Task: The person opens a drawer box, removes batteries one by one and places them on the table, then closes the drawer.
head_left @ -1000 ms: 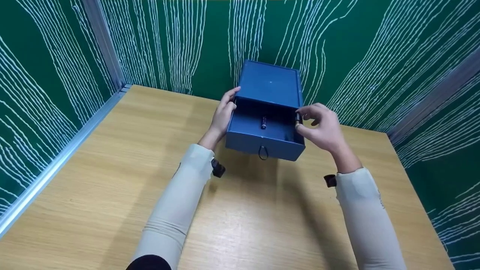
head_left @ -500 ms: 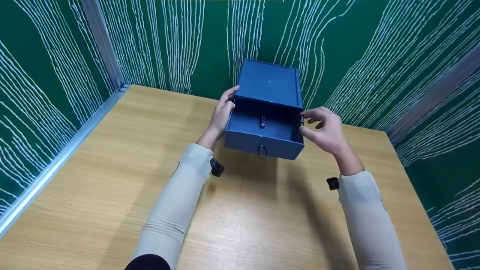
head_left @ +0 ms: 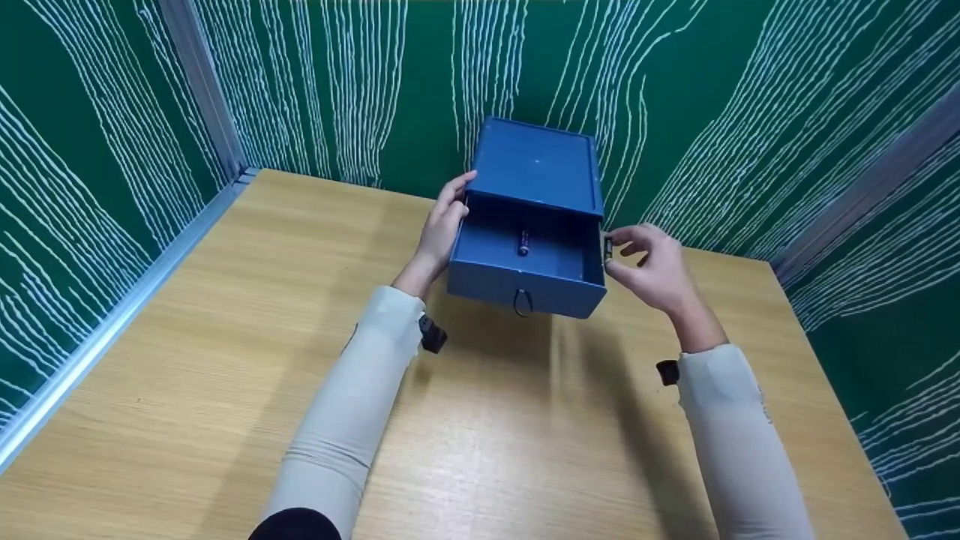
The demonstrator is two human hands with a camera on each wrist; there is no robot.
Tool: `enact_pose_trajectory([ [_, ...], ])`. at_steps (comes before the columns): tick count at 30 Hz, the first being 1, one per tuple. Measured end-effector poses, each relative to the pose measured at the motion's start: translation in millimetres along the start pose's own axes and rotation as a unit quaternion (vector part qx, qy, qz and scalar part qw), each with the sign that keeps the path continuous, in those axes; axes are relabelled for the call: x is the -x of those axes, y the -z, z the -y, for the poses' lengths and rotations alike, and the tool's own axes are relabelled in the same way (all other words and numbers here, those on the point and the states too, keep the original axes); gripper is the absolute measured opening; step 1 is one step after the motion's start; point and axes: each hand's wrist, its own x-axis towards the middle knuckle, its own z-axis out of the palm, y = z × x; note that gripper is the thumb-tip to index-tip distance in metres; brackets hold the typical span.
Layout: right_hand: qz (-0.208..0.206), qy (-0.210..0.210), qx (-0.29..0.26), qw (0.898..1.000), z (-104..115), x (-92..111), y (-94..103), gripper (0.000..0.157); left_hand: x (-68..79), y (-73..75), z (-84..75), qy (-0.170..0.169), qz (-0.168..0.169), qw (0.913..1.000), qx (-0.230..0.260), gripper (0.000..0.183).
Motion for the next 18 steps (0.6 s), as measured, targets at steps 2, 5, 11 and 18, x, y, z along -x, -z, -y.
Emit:
enact_pose_trajectory([
  [2,0.007,-0.007,0.005,1.000,-4,0,-2.1,0.036,0.2,0.0,-0.5,0.002,-0.001,1.0000,0.000,0.048],
  [5,0.015,-0.017,0.011,1.000,-10,0,-6.4,0.040,0.0,0.0,-0.7,0.003,-0.001,1.0000,-0.003,0.048],
  [11,0.032,-0.021,0.004,0.999,-25,0,-15.8,0.044,-0.8,0.3,0.0,0.003,-0.001,1.0000,-0.002,0.047],
  [18,0.062,-0.058,-0.002,0.996,-36,3,-26.1,0.045,-0.4,1.4,2.3,-0.005,0.001,1.0000,0.001,0.048],
])
